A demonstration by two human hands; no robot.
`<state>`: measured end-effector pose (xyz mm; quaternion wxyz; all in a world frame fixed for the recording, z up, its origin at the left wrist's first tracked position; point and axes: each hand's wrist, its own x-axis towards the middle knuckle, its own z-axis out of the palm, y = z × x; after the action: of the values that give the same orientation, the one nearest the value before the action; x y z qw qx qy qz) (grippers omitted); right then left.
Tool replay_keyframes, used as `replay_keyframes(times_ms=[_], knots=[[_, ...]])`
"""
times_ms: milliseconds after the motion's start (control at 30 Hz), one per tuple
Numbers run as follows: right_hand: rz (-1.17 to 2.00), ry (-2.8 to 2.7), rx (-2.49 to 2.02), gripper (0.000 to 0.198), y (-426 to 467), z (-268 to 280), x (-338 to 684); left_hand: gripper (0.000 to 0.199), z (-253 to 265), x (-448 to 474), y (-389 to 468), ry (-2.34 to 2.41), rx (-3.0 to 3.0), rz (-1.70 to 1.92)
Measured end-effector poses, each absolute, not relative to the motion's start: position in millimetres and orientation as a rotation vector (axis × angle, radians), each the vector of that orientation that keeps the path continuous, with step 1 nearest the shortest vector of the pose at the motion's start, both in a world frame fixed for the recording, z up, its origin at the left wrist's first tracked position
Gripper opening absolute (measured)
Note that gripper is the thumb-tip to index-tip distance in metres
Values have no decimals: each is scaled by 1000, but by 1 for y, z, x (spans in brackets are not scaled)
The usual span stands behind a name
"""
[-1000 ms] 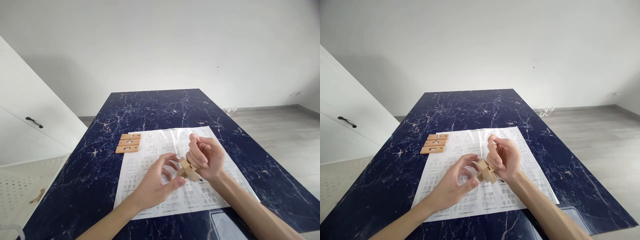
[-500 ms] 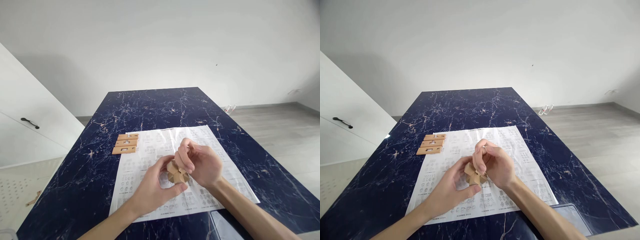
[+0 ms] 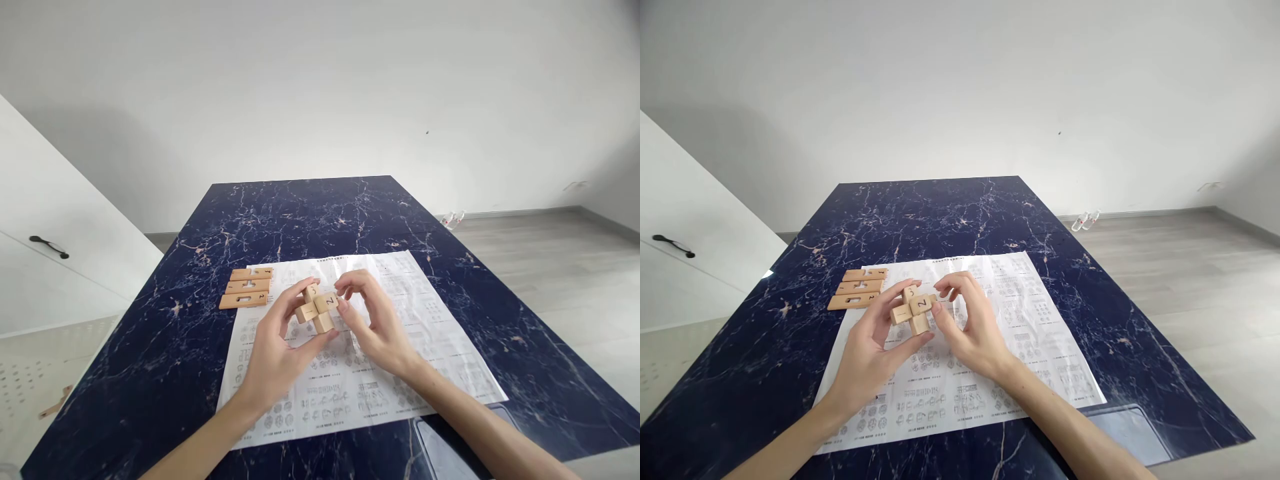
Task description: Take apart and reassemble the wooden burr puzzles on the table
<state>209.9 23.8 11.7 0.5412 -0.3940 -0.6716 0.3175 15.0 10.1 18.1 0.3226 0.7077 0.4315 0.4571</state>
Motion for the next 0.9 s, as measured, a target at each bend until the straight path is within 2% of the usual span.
replay_keyframes(times_ms=[367,533,600,800,900], knots=[[704,-1799,-996,14,21,4,211,55,14,11,13,1218,2163,1206],[592,-1856,-985,15,23,-1,213,87,21,2,18,1211,1968,1008],[600,-1858,-969,15,24,-1,214,91,25,-2,21,1180,1860,926],[911,-1797,-883,19,23,4,214,65,32,-6,25,1154,1893,918],[1061,-1761,-882,25,24,8,215,60,34,-5,24,1203,1900,1015]])
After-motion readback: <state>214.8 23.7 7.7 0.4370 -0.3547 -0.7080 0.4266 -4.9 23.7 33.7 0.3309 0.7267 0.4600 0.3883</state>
